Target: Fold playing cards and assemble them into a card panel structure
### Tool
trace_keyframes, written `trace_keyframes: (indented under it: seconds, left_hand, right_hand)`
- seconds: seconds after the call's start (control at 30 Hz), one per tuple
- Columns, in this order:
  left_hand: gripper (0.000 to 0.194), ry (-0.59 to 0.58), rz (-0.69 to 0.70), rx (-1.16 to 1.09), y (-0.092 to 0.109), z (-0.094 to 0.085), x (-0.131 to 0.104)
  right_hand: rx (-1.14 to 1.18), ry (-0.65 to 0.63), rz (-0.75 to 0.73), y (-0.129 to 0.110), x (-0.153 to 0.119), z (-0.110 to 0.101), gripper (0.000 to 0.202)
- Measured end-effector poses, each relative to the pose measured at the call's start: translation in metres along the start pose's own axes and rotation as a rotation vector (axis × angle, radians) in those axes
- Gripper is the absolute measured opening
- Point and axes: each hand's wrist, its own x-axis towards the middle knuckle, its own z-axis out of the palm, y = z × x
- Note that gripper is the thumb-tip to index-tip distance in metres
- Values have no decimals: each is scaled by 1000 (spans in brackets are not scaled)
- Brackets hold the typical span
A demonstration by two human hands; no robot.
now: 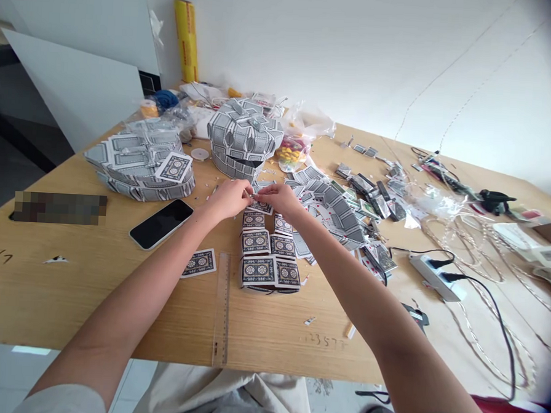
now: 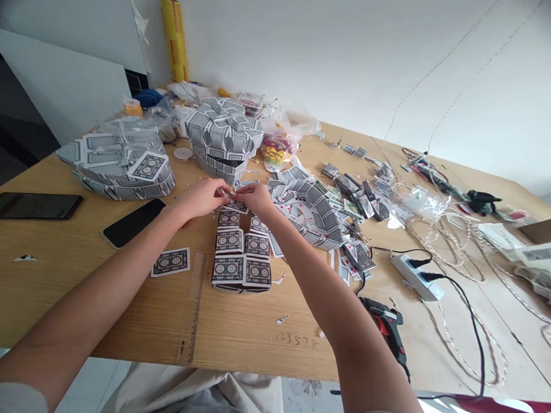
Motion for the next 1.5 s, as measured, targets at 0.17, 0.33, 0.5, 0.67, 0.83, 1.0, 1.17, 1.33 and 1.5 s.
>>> trace_keyframes:
  seconds: [0.17, 0.33, 0.5, 0.67, 0.83, 1.0, 1.17, 1.33, 1.5]
  left_hand:
    - [22, -4, -12, 10, -3, 1, 1]
    - [13, -15, 0, 37, -8, 4, 4]
    - [11, -21, -14, 97, -7, 5, 4]
    - [18, -23, -29, 143, -5, 4, 3]
    - [21, -39, -50, 165, -6, 4, 3]
    - [24, -59, -60, 173, -5, 3, 4]
    - [26, -72, -59, 184, -8, 4, 6]
    - [31, -99, -50, 189, -10, 5, 7]
    - [31, -111, -51, 198, -8, 4, 6]
  right_hand:
    - [-67, -11, -34, 2, 2, -1, 14]
    - [-129, -9, -34, 0, 5, -1, 14]
    - [-168, -20, -3, -5, 4, -3, 15]
    - [-157, -51, 14, -10, 2, 0, 9]
    - [-138, -94, 54, -13, 3, 2, 9]
    - [-139, -123, 137, -18, 4, 2, 16]
    - [-162, -122, 175, -25, 5, 4, 20]
    - [-226, -121, 144, -26, 6, 4, 27]
    - [-295, -80, 67, -23, 11, 7, 16]
